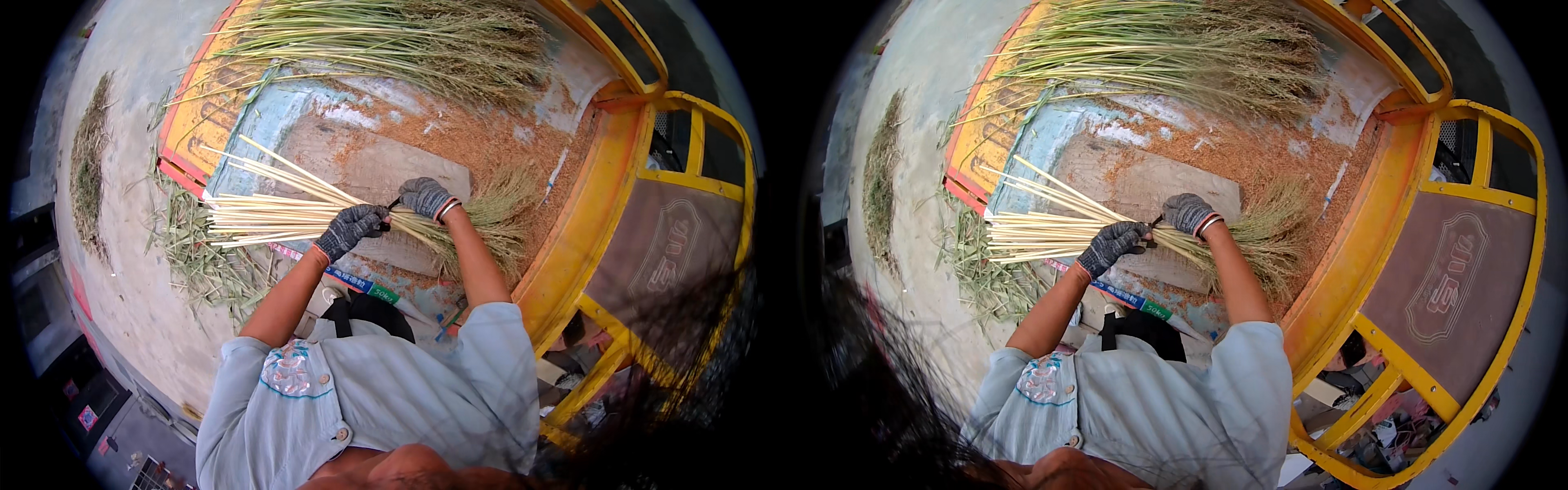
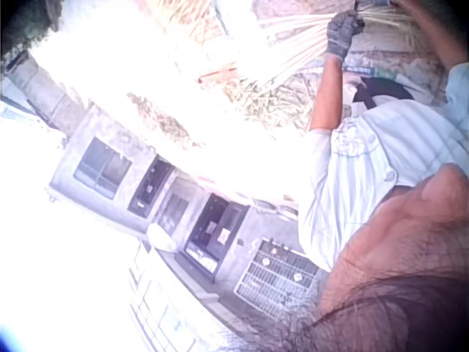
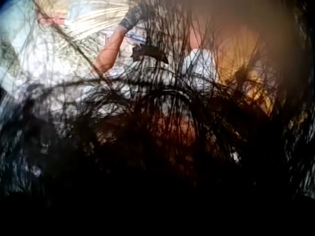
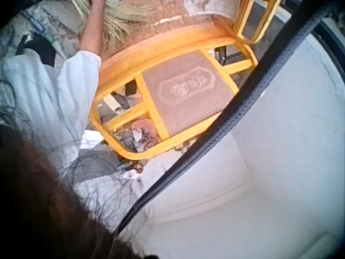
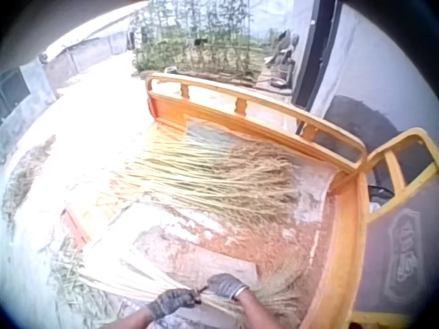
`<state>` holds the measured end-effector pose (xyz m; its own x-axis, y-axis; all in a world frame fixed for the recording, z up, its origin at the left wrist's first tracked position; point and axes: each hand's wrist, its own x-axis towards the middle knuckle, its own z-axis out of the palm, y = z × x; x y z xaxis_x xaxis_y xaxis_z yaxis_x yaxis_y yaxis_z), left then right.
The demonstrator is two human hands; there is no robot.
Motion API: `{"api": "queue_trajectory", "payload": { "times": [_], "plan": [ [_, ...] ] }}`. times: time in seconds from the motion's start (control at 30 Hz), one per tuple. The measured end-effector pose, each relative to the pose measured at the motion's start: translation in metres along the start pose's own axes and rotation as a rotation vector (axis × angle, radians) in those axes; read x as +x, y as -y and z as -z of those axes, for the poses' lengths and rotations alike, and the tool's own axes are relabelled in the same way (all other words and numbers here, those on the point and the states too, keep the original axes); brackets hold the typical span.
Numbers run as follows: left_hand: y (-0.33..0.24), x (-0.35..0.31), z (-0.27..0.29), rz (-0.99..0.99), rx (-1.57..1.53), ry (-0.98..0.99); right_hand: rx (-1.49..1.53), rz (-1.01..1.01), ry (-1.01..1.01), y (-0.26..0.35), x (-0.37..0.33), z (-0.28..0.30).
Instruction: The person gathers bundles of harvested grain stalks and secures them with a black strap. They then move a wooden board and gather loose grains from the truck bed into a pink sack.
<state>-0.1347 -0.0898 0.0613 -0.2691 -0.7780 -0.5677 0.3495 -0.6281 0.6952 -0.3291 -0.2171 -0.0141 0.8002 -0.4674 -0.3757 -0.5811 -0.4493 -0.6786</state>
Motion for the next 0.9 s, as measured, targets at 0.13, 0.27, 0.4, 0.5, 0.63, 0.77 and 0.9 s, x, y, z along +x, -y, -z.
{"api": "queue_trajectory", "payload": {
  "times": [0.13,0.27,0.4,0.5,0.63,0.77,0.9],
  "plan": [
    [0.021,0.024,0.016,-0.658,1.019,-0.034,-0.231,0.310,-0.144,-0.001,0.010,-0.010],
    [0.010,0.022,-0.025,-0.026,0.191,-0.300,0.771,-0.151,0.083,0.016,0.035,-0.017],
    [0.030,0.024,-0.017,-0.296,0.368,-0.301,1.588,-0.482,0.009,0.013,0.061,-0.034],
    [0.045,0.031,-0.016,-0.424,0.347,-0.432,0.150,-0.383,0.014,0.025,0.083,-0.031],
    [0.054,0.020,-0.020,-0.626,0.848,-0.578,0.136,-0.545,0.007,-0.006,0.111,-0.068],
    [0.042,0.003,-0.009,-0.217,0.292,-0.471,-0.236,-0.296,-0.081,0.011,0.111,-0.086],
    [0.027,-0.004,0.014,-0.070,0.015,-0.463,0.745,-0.460,0.097,0.028,0.088,-0.058]
  ]
}}
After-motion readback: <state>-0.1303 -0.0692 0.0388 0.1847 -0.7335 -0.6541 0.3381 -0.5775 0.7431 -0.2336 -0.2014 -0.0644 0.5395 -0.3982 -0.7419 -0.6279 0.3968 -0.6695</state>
